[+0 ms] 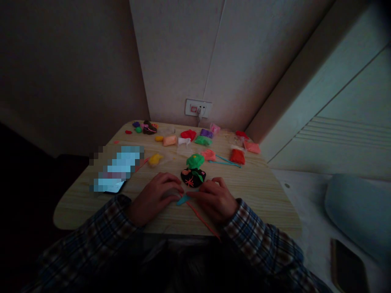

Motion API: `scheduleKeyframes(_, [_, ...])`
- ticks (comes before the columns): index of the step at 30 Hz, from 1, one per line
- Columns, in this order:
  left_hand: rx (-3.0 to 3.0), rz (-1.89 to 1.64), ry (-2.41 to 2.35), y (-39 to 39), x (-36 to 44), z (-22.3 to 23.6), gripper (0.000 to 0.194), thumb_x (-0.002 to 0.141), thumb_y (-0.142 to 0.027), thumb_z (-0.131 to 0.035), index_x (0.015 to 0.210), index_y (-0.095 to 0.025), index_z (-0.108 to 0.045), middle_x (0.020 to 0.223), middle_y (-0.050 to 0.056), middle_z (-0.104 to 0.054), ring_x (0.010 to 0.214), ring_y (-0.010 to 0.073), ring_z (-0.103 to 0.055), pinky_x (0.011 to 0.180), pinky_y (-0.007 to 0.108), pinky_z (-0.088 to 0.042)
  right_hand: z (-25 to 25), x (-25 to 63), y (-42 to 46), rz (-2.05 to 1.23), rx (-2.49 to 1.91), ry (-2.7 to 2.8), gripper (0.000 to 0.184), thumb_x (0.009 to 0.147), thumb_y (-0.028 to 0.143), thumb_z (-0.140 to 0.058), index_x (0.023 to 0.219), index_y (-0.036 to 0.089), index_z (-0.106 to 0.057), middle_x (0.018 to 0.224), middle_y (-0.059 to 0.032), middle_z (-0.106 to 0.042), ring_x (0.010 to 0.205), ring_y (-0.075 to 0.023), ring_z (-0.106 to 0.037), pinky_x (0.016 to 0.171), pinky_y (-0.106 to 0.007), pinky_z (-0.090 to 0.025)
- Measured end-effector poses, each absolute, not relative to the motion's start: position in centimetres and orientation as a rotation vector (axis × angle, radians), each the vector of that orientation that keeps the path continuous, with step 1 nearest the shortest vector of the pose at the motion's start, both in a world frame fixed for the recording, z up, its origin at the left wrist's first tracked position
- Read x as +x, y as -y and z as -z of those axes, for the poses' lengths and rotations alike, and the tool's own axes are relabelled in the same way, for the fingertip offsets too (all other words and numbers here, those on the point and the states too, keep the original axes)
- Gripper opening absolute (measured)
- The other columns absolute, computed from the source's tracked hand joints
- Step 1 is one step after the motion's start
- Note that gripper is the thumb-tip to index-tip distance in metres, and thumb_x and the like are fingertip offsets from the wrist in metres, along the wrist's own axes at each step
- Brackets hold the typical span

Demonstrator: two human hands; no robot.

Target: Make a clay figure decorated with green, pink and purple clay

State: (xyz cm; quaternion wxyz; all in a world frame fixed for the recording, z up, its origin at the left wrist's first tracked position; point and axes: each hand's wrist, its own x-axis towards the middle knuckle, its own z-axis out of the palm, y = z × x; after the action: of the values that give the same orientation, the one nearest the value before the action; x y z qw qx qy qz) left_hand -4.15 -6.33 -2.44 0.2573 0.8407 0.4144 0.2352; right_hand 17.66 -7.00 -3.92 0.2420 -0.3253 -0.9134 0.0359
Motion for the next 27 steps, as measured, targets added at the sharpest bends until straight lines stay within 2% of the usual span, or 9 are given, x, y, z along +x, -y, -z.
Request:
scheduleKeyframes(3, [2.291, -0.635, -1.12, 6.3, -4.1, 2.6, 0.013, 0.081, -0.024, -0.053, 0.087, -0.022, -0.064, 0.105, 0.004, -0.055, 0.103, 0.0194, -0.048, 0.093, 0.035, -0.038, 3.8, 17.5, 6.8, -0.126, -0.958, 2.507, 0.024, 0.083, 0.021, -0.049, 0.104, 0.019, -0.06, 0.08, -0.0044, -0.059, 0.075, -0.0157, -0.051, 0.074, -0.032, -0.025])
scheduleKeyframes(7, [2.302, -0.634, -1.127, 6.3, -4.0, 2.8, 0.01, 0.081, -0.024, -0.053, 0.08, -0.021, -0.062, 0.105, 0.003, -0.054, 0.103, 0.0189, -0.047, 0.093, 0.034, -0.037, 3.6, 17.1, 6.8, -0.167, -0.997, 2.51, 0.013, 0.082, 0.021, -0.051, 0.09, 0.019, -0.062, 0.081, -0.0034, -0.06, 0.076, -0.0155, -0.052, 0.075, -0.032, -0.025])
scheduleKeyframes(10, [2.301, -0.639, -1.123, 6.3, -4.0, 2.8, 0.009, 0.081, -0.024, -0.053, 0.078, -0.02, -0.062, 0.105, 0.003, -0.054, 0.103, 0.0188, -0.047, 0.092, 0.034, -0.037, 3.6, 17.0, 6.8, -0.176, -1.006, 2.497, 0.011, 0.083, 0.021, -0.051, 0.087, 0.017, -0.06, 0.08, -0.0036, -0.061, 0.077, -0.0157, -0.053, 0.076, -0.032, -0.024])
scheduleKeyframes(23, [2.25, -0.685, -1.161, 6.5, -4.0, 2.2, 0.01, 0.081, -0.022, -0.05, 0.079, -0.019, -0.06, 0.1, 0.003, -0.056, 0.097, 0.0176, -0.051, 0.089, 0.033, -0.04, 4.2, 18.3, 6.4, -0.295, -1.091, 2.383, 0.011, 0.079, 0.029, -0.056, 0.075, 0.019, -0.056, 0.08, -0.0035, -0.057, 0.08, -0.0185, -0.051, 0.075, -0.034, -0.025])
scheduleKeyframes(27, [2.235, -0.738, -1.221, 6.5, -4.2, 2.1, 0.011, 0.081, -0.022, -0.048, 0.079, -0.018, -0.059, 0.095, 0.003, -0.059, 0.092, 0.0176, -0.053, 0.084, 0.032, -0.043, 4.0, 18.7, 6.2, -0.408, -1.066, 2.304, 0.015, 0.082, 0.031, -0.05, 0.074, 0.018, -0.053, 0.08, -0.0042, -0.055, 0.079, -0.0184, -0.05, 0.073, -0.034, -0.03])
